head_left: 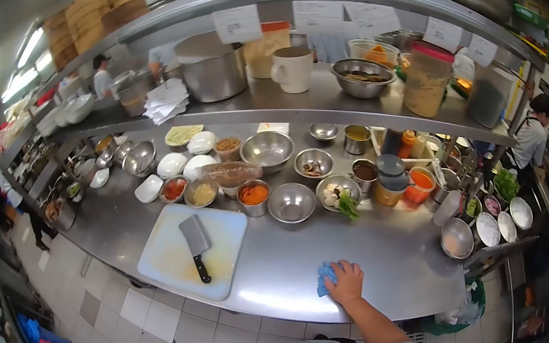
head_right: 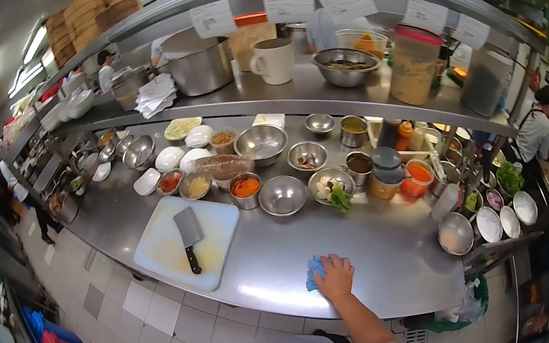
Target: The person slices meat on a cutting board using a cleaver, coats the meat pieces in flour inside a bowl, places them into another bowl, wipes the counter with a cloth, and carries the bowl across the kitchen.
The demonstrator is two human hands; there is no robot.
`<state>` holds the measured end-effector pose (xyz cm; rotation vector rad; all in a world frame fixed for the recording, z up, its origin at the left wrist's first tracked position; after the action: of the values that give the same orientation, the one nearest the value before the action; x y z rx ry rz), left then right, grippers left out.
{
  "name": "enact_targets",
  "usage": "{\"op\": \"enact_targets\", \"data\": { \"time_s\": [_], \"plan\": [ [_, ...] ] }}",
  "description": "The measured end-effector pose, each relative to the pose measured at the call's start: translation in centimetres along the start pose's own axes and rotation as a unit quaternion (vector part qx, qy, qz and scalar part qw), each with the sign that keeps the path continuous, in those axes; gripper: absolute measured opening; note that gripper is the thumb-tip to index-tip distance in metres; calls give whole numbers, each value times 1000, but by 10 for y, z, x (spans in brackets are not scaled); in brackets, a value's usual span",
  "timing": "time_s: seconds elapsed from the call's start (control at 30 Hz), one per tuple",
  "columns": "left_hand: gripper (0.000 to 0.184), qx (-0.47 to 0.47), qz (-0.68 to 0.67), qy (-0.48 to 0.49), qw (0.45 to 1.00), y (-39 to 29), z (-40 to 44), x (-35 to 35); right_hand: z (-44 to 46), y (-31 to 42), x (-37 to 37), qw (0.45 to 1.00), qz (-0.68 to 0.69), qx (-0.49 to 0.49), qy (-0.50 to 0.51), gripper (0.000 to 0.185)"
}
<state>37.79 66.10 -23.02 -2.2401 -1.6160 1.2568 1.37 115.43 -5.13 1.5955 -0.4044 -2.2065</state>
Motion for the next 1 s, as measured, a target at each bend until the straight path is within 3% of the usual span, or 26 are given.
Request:
{"op": "enact_targets", "data": {
  "time_s": [0.5,0.7,0.77,0.8,0.87,1.0],
  "plan": [
    [39,-88,12,2,996,124,-124,71,2,1,17,998,47,-26,-31,43],
    [39,-161,-32,12,986,136,-145,97,1,6,18,998,28,-47,-41,41],
    [37,-70,-36,-33,996,143,-135,98,1,5,18,997,25,-52,-42,40],
    [37,-72,-41,-34,996,140,-135,102,1,5,19,997,29,-54,-46,39],
    [41,-174,-239,-126,947,133,-134,97,1,6,21,996,37,-58,-48,39],
    [33,-180,-190,-83,962,115,-147,81,1,5,20,998,40,-44,-36,39]
  ]
}}
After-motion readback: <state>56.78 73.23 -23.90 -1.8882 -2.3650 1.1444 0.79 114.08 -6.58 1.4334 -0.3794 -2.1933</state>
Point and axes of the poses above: each hand's wrist, its own z-axis towards the middle knuckle, its own x-axis out of the palm, y = z × x, the point moved 1 cm from there along z, towards the middle knuckle, and after that the axes turned 10 degrees about x, right-handed, at the moved point
